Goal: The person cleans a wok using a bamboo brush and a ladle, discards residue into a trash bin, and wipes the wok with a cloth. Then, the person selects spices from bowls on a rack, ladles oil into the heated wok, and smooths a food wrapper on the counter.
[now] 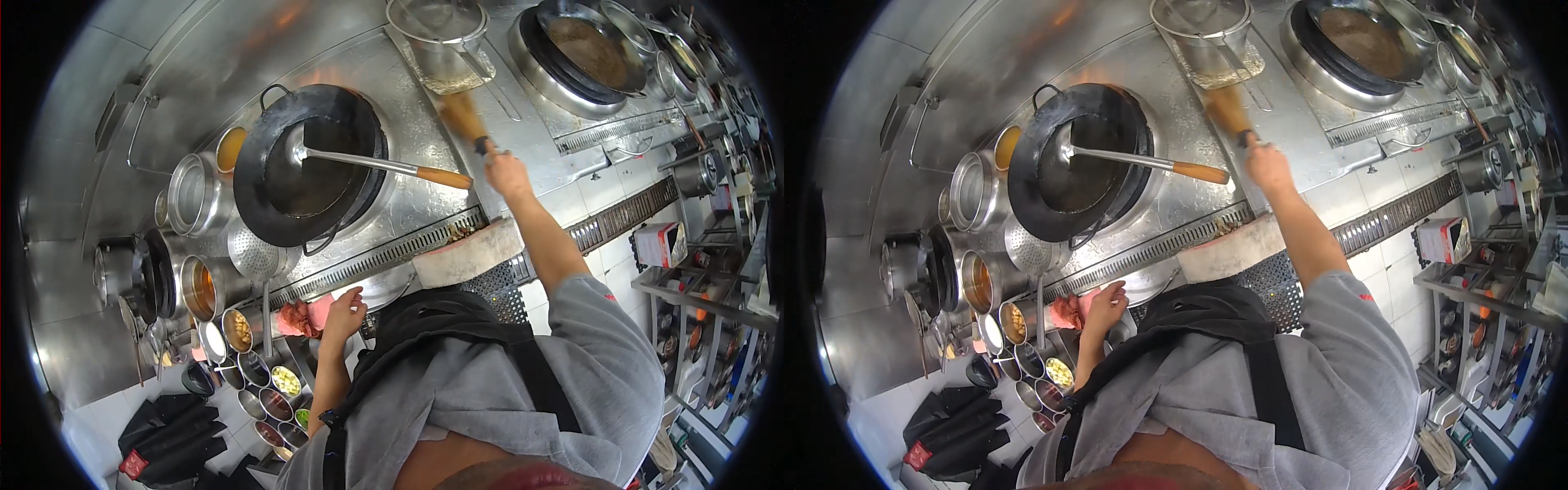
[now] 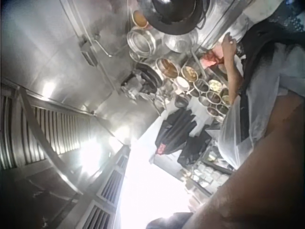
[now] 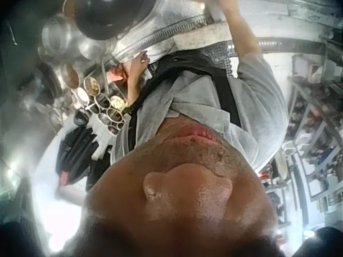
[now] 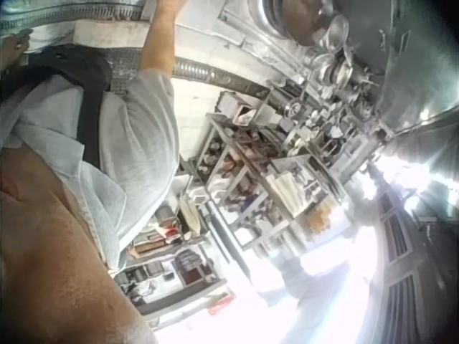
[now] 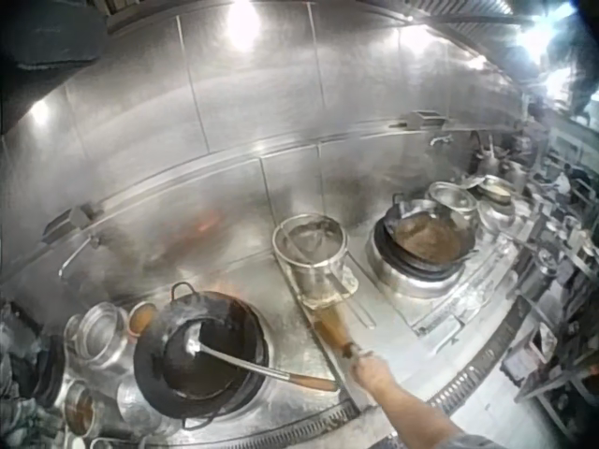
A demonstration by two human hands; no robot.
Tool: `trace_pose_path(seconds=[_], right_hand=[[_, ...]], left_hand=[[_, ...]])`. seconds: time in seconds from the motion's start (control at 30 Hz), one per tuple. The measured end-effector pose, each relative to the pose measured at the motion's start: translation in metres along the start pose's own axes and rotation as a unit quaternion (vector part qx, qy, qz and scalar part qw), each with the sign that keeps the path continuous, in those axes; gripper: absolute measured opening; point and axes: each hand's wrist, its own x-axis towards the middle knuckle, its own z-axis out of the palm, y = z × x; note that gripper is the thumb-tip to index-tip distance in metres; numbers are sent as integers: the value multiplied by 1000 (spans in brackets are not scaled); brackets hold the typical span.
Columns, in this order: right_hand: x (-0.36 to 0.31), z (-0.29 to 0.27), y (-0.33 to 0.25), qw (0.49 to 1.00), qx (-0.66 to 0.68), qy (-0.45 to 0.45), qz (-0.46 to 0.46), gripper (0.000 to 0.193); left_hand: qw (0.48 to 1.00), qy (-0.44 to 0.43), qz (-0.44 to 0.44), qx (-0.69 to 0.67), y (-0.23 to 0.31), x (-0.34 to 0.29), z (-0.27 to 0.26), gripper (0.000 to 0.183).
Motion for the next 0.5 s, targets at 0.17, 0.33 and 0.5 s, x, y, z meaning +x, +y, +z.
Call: trace_pose_path(seconds=[0.17,0.33,0.5], right_hand=[[3,-23,-29,989,59,-14,-134,58],[39,-7,-5,990,38,40,-132,57],[2,-38,-3,977,45,-68,-195,52]], left_hand=[[999,19,-4,-36,2,-5,2,39],[1000,12,-4,-7,-1,-7,-4,39],[997,-2,-35,-65,4,-3,-7,43]])
